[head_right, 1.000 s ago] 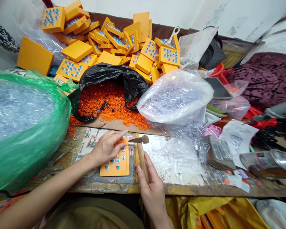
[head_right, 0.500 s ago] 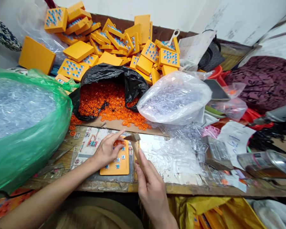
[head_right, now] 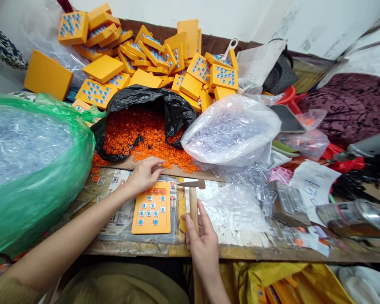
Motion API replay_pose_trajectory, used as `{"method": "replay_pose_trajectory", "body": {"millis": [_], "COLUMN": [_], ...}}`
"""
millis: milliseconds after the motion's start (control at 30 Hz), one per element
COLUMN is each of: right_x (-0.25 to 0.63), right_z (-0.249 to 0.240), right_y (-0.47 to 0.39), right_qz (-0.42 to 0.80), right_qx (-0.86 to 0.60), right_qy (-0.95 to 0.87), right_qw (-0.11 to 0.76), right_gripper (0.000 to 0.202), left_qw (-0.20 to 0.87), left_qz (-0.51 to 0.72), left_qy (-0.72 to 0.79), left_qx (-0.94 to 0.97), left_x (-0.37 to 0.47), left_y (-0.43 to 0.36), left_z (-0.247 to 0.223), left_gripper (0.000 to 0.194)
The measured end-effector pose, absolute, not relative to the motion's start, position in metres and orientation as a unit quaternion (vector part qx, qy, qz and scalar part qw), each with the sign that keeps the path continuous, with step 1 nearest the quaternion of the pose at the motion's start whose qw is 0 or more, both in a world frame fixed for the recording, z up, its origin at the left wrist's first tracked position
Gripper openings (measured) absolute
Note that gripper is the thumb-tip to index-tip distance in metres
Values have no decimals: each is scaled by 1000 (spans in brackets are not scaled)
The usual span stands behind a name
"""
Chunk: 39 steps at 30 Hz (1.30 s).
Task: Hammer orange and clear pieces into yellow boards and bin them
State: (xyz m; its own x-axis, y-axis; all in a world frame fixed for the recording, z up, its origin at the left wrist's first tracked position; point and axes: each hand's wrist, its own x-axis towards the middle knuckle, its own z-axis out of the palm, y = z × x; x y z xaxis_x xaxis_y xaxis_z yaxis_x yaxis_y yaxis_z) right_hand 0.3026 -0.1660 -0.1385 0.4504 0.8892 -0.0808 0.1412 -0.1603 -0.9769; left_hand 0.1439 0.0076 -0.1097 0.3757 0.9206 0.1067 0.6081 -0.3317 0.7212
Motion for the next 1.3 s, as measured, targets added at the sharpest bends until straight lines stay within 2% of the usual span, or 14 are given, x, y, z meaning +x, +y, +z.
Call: {"method": "replay_pose_trajectory", "body": {"millis": [100, 200, 567, 733, 833, 1000, 1300], "right_x": [300, 296, 293, 299, 301, 300, 300], "right_z": [-137, -134, -132, -135, -132, -125, -126], "right_y": [-165, -166, -166, -178, -184, -186, -185], "right_qz": [429, 434, 429, 337, 250, 161, 130], "right_qx": [-659, -654, -664, -700, -676, -609, -616], "right_qy": [-285, -264, -270, -384, -513, -654, -667], "right_qw": [549, 561, 550, 499, 467, 419, 397], "right_gripper": [79, 77, 76, 57, 44, 56, 53], "left_qw": [274, 269, 240, 257, 228, 146, 109], "left_qz": [235, 203, 182, 209, 235, 272, 381], "left_qy": [492, 487, 443, 403, 359, 344, 369], "left_qx": [792, 806, 844, 853, 874, 887, 841], "left_x": [154, 156, 157, 138, 128, 131, 136], "left_y": [31, 41, 32, -10, -44, -70, -75], "left_z": [-113, -118, -118, -96, -95, -119, -130], "left_gripper": [21, 15, 22, 41, 43, 48, 66]}}
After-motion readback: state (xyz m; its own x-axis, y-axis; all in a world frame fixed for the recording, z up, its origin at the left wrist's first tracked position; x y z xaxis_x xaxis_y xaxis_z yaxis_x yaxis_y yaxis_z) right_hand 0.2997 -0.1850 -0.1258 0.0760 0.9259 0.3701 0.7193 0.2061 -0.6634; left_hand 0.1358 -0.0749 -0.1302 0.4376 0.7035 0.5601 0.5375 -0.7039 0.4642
